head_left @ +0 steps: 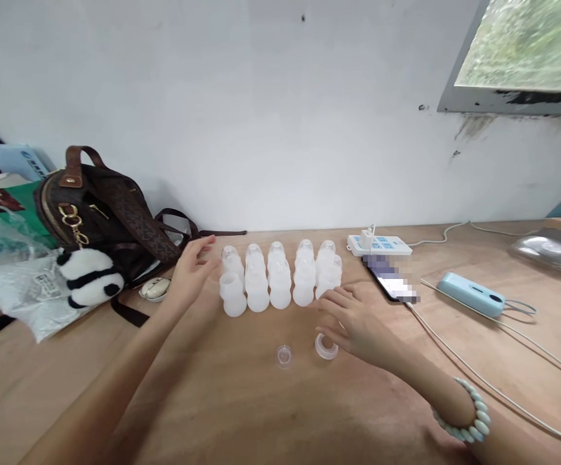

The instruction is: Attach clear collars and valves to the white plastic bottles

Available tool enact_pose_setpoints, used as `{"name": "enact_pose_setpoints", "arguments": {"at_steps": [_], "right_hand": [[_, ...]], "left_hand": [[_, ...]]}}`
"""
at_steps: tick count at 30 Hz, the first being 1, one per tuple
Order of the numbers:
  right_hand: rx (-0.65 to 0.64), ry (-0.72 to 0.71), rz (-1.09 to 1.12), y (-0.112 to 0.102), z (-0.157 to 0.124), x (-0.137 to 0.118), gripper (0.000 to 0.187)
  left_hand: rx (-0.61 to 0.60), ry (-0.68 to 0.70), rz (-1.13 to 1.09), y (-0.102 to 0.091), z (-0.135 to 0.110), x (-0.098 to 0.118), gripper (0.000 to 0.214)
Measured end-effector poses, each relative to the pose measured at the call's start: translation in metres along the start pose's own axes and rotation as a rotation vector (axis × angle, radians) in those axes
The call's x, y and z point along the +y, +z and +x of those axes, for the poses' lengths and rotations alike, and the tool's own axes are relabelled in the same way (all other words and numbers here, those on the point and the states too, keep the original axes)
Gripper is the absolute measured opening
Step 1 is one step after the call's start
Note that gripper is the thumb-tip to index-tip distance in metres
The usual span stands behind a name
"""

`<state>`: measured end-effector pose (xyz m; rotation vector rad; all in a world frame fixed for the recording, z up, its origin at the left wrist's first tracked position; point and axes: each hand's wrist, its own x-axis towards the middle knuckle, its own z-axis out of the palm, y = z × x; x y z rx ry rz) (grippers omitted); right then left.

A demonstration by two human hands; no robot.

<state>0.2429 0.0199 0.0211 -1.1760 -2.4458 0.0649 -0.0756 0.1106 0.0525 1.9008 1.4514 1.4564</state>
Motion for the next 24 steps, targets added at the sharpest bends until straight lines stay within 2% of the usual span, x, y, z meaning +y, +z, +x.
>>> {"name": "enact_pose_setpoints", "arguments": {"at_steps": [2,3,5,7,10,12,14,15,16,19,22,24], "right_hand": [[0.102,-0.023,0.024,0.002,0.000,0.001,0.017],[0.140,-0.035,0.029,0.003,0.000,0.001,0.016],[0.196,-0.057,0.022,0.005,-0.001,0.002,0.014],[0.246,-0.083,-0.009,0.005,-0.001,0.001,0.014],[0.328,-0.111,-0.068,0.003,-0.001,-0.002,0.017],[0.377,-0.114,-0.072,0.001,-0.001,-0.005,0.019],[0.417,-0.122,-0.026,0.000,-0.001,-0.009,0.018],[0.430,-0.129,0.020,0.000,-0.001,-0.010,0.017],[0.435,-0.132,0.083,0.000,-0.002,-0.012,0.016],[0.386,-0.060,0.345,0.005,-0.005,-0.018,0.020],[0.226,0.040,0.613,0.013,-0.009,-0.024,0.040],[0.151,0.081,0.723,0.017,-0.011,-0.029,0.040]], "left_hand": [[-0.184,-0.095,-0.069,-0.001,0.011,-0.010,0.046],[-0.238,-0.109,-0.089,0.000,0.014,-0.013,0.043],[-0.257,-0.096,-0.110,0.003,0.017,-0.018,0.039],[-0.166,-0.056,-0.119,0.002,0.020,-0.020,0.041],[0.052,0.030,-0.122,-0.008,0.026,-0.016,0.049],[0.178,0.104,-0.110,-0.018,0.026,-0.004,0.052],[0.232,0.191,-0.068,-0.024,0.018,0.015,0.049],[0.215,0.300,0.012,-0.024,0.011,0.027,0.047],[0.172,0.398,0.075,-0.021,0.002,0.038,0.045],[-0.212,0.585,0.317,0.000,-0.033,0.069,0.044],[-0.488,0.657,0.469,0.032,-0.068,0.085,0.052],[-0.617,0.697,0.500,0.050,-0.084,0.088,0.045]]}}
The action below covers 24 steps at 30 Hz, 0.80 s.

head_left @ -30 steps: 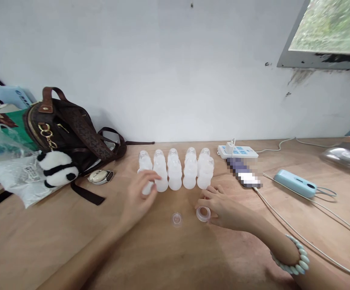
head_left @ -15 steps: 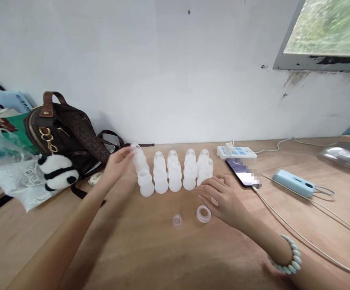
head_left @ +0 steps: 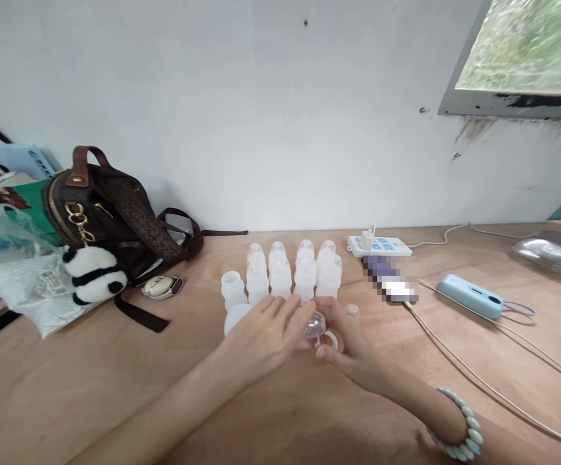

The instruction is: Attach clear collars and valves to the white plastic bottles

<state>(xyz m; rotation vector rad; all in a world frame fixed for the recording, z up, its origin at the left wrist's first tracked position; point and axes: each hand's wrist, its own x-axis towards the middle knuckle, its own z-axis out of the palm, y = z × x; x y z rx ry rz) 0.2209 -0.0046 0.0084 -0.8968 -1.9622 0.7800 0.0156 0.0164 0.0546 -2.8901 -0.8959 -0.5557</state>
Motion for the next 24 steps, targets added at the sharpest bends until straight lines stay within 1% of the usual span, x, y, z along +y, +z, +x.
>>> {"name": "enact_pose_setpoints", "arguments": {"at_steps": [1,3,5,6,9,11,12,13,14,15,16,17,18,19,20,22,24], "right_hand": [[0.003,0.026,0.025,0.002,-0.001,0.000,0.034],[0.052,0.053,0.028,0.005,-0.001,-0.001,0.020],[0.071,0.061,0.005,0.006,-0.001,-0.002,0.013],[0.058,0.062,-0.005,0.006,0.000,-0.002,0.012],[-0.010,0.078,-0.039,0.002,0.001,-0.005,0.014],[-0.027,0.059,-0.084,-0.004,0.001,-0.008,0.017],[-0.016,0.030,-0.109,-0.009,0.001,-0.010,0.018],[0.027,-0.009,-0.132,-0.015,0.001,-0.011,0.019],[0.115,-0.052,-0.151,-0.024,0.002,-0.013,0.018],[0.232,-0.082,-0.168,-0.034,0.003,-0.014,0.017],[0.385,-0.091,-0.194,-0.046,0.004,-0.016,0.016],[0.539,-0.073,-0.232,-0.058,0.006,-0.017,0.014],[0.622,-0.003,-0.286,-0.070,0.008,-0.017,0.013],[0.613,0.059,-0.368,-0.080,0.010,-0.017,0.014],[0.551,0.118,-0.458,-0.088,0.011,-0.016,0.016],[0.345,0.225,-0.641,-0.095,0.013,-0.010,0.018],[0.138,0.303,-0.785,-0.092,0.013,-0.002,0.018]], "left_hand": [[-0.027,0.013,-0.019,0.007,0.000,0.005,0.042],[-0.033,0.015,-0.067,0.018,-0.002,0.008,0.043],[-0.011,-0.047,-0.074,0.024,-0.005,0.007,0.050],[-0.008,-0.095,-0.064,0.025,-0.007,0.007,0.048],[-0.041,-0.223,-0.055,0.021,-0.010,0.011,0.028],[-0.054,-0.248,-0.154,0.012,-0.011,0.015,0.024],[-0.050,-0.256,-0.237,0.007,-0.012,0.017,0.023],[-0.051,-0.270,-0.337,0.001,-0.012,0.018,0.021],[-0.054,-0.294,-0.432,-0.004,-0.013,0.017,0.018],[-0.053,-0.326,-0.508,-0.009,-0.015,0.015,0.016],[-0.050,-0.365,-0.561,-0.012,-0.016,0.011,0.015],[-0.039,-0.409,-0.588,-0.014,-0.019,0.007,0.015],[-0.023,-0.454,-0.590,-0.015,-0.021,0.002,0.018],[-0.004,-0.495,-0.575,-0.015,-0.024,-0.003,0.021],[0.015,-0.525,-0.551,-0.013,-0.026,-0.007,0.025],[0.037,-0.546,-0.503,-0.008,-0.029,-0.012,0.033],[0.043,-0.521,-0.447,0.000,-0.032,-0.013,0.042]]}}
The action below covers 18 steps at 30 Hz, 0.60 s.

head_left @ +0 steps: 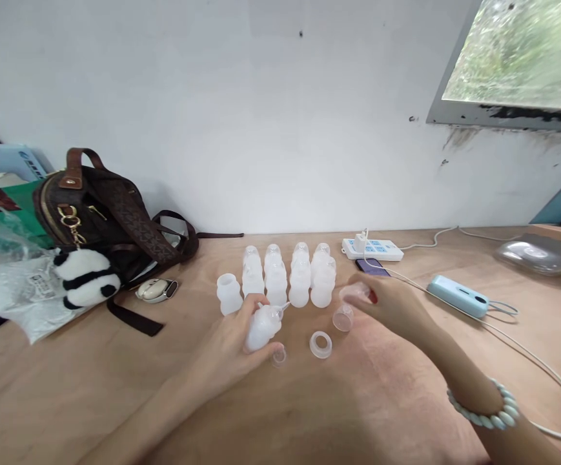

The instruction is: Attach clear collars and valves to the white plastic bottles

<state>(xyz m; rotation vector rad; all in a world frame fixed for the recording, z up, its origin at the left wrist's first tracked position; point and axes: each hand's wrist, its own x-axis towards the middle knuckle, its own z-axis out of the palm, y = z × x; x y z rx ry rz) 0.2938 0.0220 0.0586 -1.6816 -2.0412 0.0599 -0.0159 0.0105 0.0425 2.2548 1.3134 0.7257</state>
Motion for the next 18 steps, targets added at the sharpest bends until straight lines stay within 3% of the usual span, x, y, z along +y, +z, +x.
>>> {"name": "enact_pose_setpoints", "arguments": {"at_steps": [3,7,10,14,18], "right_hand": [[-0.117,-0.012,-0.140,0.016,-0.001,0.000,0.024],[-0.009,-0.029,-0.147,0.023,-0.003,-0.002,0.027],[0.055,-0.043,-0.076,0.023,-0.005,-0.007,0.027],[-0.008,-0.092,0.280,0.031,-0.012,-0.021,0.030],[-0.341,-0.178,0.780,0.044,-0.026,-0.038,0.045]], "left_hand": [[0.038,0.115,0.123,0.013,-0.003,-0.003,0.047],[0.131,0.330,0.251,0.026,-0.007,-0.004,0.040],[0.192,0.418,0.315,0.030,-0.008,-0.006,0.037],[0.273,0.517,0.432,0.029,-0.007,-0.007,0.034],[0.409,0.666,0.622,0.032,-0.010,-0.005,0.033]]}}
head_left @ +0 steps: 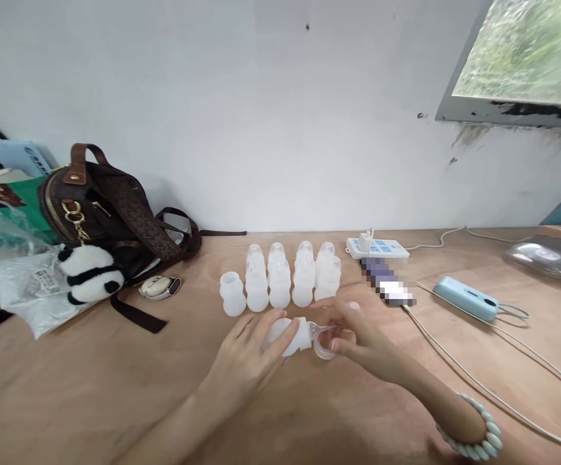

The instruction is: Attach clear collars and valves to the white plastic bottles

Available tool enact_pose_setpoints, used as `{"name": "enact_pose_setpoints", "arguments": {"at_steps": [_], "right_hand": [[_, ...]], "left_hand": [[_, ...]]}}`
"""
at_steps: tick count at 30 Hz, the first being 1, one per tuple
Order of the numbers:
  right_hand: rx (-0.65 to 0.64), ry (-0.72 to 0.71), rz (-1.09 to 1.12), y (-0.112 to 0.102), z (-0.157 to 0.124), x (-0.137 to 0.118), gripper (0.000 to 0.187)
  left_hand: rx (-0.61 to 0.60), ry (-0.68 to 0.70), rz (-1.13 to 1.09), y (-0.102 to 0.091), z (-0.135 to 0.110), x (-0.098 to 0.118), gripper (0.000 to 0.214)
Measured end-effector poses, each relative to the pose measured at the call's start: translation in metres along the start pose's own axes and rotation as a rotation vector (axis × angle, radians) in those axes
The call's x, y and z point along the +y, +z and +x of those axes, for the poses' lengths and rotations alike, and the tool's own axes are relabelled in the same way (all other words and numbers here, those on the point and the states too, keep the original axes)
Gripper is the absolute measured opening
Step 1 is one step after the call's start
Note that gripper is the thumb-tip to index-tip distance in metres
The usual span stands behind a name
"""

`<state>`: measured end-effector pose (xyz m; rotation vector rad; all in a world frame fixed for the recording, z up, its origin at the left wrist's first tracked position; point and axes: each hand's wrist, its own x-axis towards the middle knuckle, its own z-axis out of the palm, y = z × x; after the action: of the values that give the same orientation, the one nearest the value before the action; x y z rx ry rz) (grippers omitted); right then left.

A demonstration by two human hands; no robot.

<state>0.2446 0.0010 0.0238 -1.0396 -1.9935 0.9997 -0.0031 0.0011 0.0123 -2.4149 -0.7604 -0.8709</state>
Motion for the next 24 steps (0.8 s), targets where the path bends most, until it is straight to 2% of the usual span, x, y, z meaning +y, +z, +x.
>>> {"name": "enact_pose_setpoints", "arguments": {"at_steps": [2,4,6,9,13,16,17,19,21,22,24], "right_hand": [[-0.080,0.015,0.152,0.011,-0.002,0.000,0.050],[-0.061,0.047,0.251,0.019,-0.004,0.000,0.041],[-0.018,0.090,0.318,0.025,-0.005,0.000,0.033],[0.006,0.103,0.352,0.030,-0.007,0.002,0.031],[0.038,-0.053,0.169,0.027,-0.008,0.005,0.030],[-0.004,-0.229,-0.042,0.020,-0.008,0.006,0.024],[-0.020,-0.265,-0.080,0.018,-0.008,0.006,0.028],[-0.028,-0.271,-0.094,0.016,-0.008,0.007,0.049],[-0.018,-0.192,-0.068,0.017,-0.008,0.007,0.062],[-0.015,-0.140,-0.055,0.018,-0.008,0.007,0.056],[0.005,-0.065,-0.047,0.019,-0.008,0.007,0.034]], "left_hand": [[0.037,0.056,0.088,0.000,-0.001,0.004,0.036],[0.047,0.090,0.126,-0.001,-0.002,0.008,0.037],[0.061,0.106,0.088,-0.002,-0.004,0.011,0.035],[0.090,0.087,-0.064,-0.004,-0.005,0.012,0.032],[0.063,-0.082,-0.366,-0.004,-0.005,0.009,0.042],[0.021,-0.222,-0.582,-0.001,-0.004,0.006,0.047],[0.014,-0.237,-0.601,-0.001,-0.004,0.005,0.046],[0.020,-0.222,-0.553,0.000,-0.005,0.004,0.046],[0.046,-0.150,-0.440,0.001,-0.007,0.004,0.045],[0.059,-0.104,-0.378,0.001,-0.008,0.004,0.044],[0.075,-0.023,-0.277,0.000,-0.008,0.004,0.039]]}}
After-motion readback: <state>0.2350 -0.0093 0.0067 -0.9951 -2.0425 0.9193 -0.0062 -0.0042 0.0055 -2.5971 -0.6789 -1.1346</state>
